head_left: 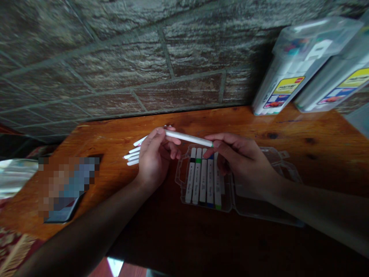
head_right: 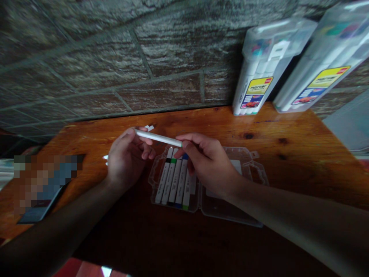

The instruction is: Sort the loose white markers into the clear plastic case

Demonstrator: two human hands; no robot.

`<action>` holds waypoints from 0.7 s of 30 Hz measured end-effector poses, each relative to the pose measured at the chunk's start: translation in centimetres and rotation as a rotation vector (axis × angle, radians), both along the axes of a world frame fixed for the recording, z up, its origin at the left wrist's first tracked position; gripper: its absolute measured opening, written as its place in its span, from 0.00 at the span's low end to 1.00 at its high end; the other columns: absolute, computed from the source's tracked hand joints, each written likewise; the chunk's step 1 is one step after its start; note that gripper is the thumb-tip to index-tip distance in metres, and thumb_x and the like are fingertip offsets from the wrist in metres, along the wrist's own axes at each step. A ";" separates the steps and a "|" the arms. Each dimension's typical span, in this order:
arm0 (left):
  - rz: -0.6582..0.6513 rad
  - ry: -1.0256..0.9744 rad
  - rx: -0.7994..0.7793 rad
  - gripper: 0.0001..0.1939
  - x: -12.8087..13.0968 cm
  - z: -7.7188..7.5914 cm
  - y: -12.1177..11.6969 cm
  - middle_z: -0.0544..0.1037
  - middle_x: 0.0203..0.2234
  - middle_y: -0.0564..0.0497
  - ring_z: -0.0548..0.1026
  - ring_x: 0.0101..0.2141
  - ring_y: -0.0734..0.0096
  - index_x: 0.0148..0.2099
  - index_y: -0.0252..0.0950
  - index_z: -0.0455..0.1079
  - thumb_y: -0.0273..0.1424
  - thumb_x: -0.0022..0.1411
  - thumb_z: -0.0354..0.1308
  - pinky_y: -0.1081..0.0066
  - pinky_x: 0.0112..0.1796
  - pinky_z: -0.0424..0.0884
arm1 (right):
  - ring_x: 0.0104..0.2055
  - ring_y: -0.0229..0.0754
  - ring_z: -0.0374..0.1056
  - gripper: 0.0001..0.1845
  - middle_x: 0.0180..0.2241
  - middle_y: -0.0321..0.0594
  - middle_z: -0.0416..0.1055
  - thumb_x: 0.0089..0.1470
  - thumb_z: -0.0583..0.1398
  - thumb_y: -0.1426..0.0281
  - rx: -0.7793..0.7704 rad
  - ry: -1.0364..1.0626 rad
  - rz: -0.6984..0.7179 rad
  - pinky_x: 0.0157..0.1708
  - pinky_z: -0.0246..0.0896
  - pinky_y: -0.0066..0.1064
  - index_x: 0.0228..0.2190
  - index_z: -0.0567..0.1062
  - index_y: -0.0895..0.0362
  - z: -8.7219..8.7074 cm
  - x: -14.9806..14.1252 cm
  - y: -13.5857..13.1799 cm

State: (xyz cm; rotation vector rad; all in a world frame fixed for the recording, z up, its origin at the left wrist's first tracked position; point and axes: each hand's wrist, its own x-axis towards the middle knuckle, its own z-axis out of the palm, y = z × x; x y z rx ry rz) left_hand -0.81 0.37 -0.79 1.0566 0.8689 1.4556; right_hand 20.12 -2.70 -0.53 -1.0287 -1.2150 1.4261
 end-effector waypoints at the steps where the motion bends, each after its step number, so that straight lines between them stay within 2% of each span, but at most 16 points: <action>1: 0.000 0.000 0.004 0.15 0.0 0.0 0.0 0.79 0.26 0.53 0.66 0.17 0.78 0.42 0.34 0.77 0.42 0.65 0.67 0.71 0.20 0.72 | 0.19 0.31 0.63 0.14 0.33 0.37 0.80 0.65 0.63 0.62 -0.002 0.000 -0.002 0.17 0.59 0.27 0.47 0.79 0.56 0.0 0.0 0.0; 14: 0.023 0.005 0.028 0.15 0.1 0.1 -0.2 0.77 0.26 0.53 0.65 0.17 0.78 0.39 0.36 0.78 0.44 0.65 0.68 0.71 0.20 0.70 | 0.18 0.31 0.63 0.13 0.33 0.37 0.80 0.64 0.64 0.62 -0.007 0.023 -0.012 0.17 0.58 0.27 0.46 0.80 0.56 -0.1 0.0 0.0; 21: -0.006 0.005 0.004 0.15 0.1 0.0 -0.1 0.79 0.27 0.52 0.66 0.18 0.78 0.43 0.35 0.80 0.42 0.65 0.68 0.71 0.21 0.71 | 0.20 0.30 0.63 0.12 0.32 0.36 0.78 0.65 0.64 0.63 -0.003 0.005 0.017 0.18 0.58 0.25 0.45 0.81 0.57 0.3 0.0 -0.3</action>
